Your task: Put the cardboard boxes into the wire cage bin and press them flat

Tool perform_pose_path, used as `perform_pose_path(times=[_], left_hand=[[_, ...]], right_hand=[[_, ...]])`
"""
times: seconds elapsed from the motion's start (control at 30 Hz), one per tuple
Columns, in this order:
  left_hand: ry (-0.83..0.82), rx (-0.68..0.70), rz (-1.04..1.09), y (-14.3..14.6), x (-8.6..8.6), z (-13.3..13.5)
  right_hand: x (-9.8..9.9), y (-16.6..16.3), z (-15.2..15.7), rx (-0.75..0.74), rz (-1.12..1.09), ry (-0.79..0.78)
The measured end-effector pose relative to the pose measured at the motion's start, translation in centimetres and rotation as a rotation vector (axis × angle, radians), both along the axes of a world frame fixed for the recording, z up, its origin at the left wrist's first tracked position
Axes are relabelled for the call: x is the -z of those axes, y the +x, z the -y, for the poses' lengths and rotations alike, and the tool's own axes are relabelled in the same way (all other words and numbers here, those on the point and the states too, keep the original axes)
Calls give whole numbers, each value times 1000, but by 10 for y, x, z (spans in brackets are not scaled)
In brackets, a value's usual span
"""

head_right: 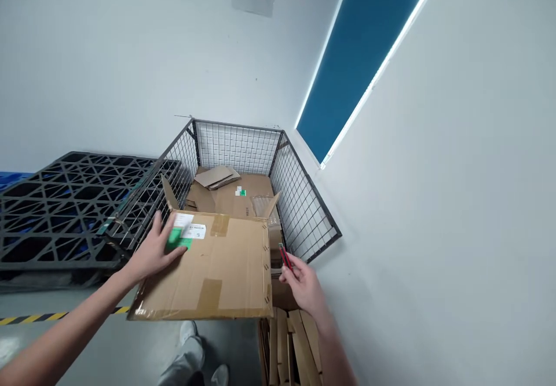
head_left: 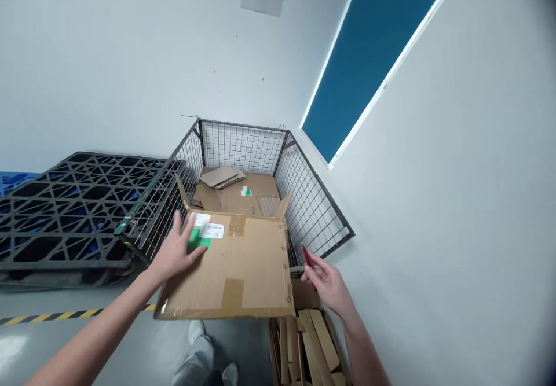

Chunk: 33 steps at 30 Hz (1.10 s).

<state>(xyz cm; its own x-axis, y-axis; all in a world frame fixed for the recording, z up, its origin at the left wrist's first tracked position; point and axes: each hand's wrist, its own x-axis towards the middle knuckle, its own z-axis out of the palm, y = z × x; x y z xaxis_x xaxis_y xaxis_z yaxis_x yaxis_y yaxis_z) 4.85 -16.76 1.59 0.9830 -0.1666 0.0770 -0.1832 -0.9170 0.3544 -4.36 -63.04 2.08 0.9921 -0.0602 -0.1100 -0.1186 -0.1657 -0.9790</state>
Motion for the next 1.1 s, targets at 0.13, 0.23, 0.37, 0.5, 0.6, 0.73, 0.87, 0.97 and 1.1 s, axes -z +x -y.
perform_pose_path(times=[0.13, 0.23, 0.37, 0.5, 0.6, 0.73, 0.87, 0.97, 1.1], left_hand=[[83, 266, 173, 28, 9, 27], [81, 231, 195, 45, 15, 36], [44, 200, 201, 64, 14, 35], [10, 178, 224, 78, 16, 31], [15, 178, 213, 85, 20, 30], [1, 180, 197, 97, 25, 26], [-18, 163, 173, 108, 28, 20], [-30, 155, 161, 112, 30, 19], [-40, 159, 168, 117, 31, 18]], right_hand=[[-25, -12, -28, -130, -6, -52], [-30, -22, -50, -266, 62, -193], [-27, -29, -85, -345, 96, -262], [-19, -27, -129, -392, 0, -289], [-16, -21, -162, -416, 59, -453], [-14, -10, -201, -589, 279, -717], [-15, 4, -234, -692, 419, -952], [-22, 15, -257, -728, 435, -1042], [-42, 23, -275, -802, 427, -1217]])
